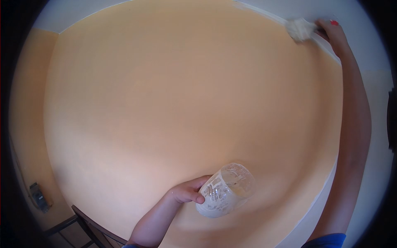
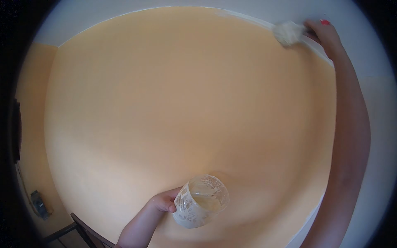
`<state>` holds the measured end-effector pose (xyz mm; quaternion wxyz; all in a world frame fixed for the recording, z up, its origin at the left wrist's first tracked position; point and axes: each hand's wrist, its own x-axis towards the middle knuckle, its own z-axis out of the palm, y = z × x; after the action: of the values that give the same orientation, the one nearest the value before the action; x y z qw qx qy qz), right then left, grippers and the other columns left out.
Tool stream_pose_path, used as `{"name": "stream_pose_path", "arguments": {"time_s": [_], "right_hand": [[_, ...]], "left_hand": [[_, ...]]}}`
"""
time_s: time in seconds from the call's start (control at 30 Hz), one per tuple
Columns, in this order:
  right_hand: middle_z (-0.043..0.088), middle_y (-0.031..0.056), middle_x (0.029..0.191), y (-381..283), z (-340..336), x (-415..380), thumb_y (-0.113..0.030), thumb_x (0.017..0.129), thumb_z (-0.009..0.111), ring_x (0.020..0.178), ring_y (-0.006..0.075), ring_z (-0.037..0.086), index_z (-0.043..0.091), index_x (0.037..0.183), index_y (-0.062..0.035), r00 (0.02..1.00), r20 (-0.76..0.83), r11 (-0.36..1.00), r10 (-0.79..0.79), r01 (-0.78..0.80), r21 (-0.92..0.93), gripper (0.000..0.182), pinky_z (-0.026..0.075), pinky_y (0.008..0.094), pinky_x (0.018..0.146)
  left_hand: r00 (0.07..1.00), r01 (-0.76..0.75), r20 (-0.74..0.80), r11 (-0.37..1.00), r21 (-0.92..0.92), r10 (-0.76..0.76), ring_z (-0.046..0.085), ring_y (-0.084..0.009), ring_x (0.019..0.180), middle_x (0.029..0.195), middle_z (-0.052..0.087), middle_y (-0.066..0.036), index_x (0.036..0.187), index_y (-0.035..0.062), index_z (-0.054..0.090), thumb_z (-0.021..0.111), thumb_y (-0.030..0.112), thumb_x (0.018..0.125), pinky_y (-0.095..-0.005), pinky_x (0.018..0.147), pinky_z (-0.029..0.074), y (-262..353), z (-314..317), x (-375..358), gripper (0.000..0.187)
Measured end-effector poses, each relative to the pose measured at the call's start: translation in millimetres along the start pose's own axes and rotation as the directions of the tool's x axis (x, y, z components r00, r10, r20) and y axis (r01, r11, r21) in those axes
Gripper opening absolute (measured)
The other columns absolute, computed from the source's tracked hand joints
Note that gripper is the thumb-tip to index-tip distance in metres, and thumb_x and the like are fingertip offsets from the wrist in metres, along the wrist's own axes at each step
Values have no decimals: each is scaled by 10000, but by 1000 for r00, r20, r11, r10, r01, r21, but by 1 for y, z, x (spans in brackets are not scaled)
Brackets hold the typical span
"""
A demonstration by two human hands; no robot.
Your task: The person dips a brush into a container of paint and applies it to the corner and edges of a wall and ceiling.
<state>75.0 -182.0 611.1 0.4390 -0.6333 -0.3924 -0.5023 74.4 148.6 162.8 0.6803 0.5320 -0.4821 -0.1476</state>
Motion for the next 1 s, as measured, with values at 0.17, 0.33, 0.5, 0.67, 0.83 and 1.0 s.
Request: {"name": "stream_pose_path", "arguments": {"time_s": [0.17, 0.33, 0.5, 0.67, 0.83, 1.0], "right_hand": [[560, 64, 932, 18, -54, -22, -231, 809, 583, 890, 104, 546, 575, 936, 24, 996, 36, 996, -80, 81, -32, 285, 474, 208, 795], [539, 57, 916, 10, -47, -47, -344, 798, 611, 844, 114, 549, 564, 938, -8, 994, -107, 966, 11, 17, 257, 368, 484, 206, 786], [490, 33, 819, -3, -33, -72, -361, 802, 608, 727, 76, 549, 548, 924, -28, 992, 79, 961, 95, -112, 252, 359, 513, 152, 671], [491, 46, 826, -8, -39, -85, -323, 806, 613, 717, 76, 567, 543, 929, -20, 974, 173, 934, 148, -195, 299, 334, 523, 150, 600], [531, 83, 899, -21, -42, -105, -224, 783, 638, 768, 123, 585, 537, 928, 3, 965, 218, 971, 146, -182, 157, 287, 534, 186, 673], [568, 34, 781, -22, -44, -94, -134, 733, 630, 734, 126, 581, 576, 845, -14, 994, 75, 949, -84, 103, -298, 172, 491, 268, 705]], "left_hand": [[1000, -1, -5, 1000, 14, 1, 264, -239, 1258, 1370, 275, -149, 1351, -32, 133, 782, 473, 527, -356, 1019, 228, -2, -5, 0, 1164], [997, -65, -53, 998, -17, 64, 397, -202, 1163, 1257, 428, -123, 1308, -34, 267, 766, 458, 566, -316, 962, 316, -5, 1, -2, 1020], [995, -56, -84, 998, -26, 54, 385, -209, 1181, 1279, 412, -130, 1317, -34, 252, 773, 449, 558, -325, 973, 308, -2, 4, -5, 1039], [996, -31, -90, 999, -41, 27, 374, -216, 1195, 1291, 402, -132, 1322, -32, 241, 772, 466, 551, -340, 979, 303, -2, 4, -8, 1060], [996, -21, -93, 998, -65, 15, 377, -222, 1195, 1289, 406, -132, 1321, -30, 244, 763, 477, 557, -339, 979, 306, -6, 3, -8, 1054], [992, -29, -120, 1000, -4, 28, 377, -222, 1197, 1287, 409, -133, 1320, -28, 248, 754, 488, 564, -337, 978, 309, -11, -1, -8, 1045]]}}
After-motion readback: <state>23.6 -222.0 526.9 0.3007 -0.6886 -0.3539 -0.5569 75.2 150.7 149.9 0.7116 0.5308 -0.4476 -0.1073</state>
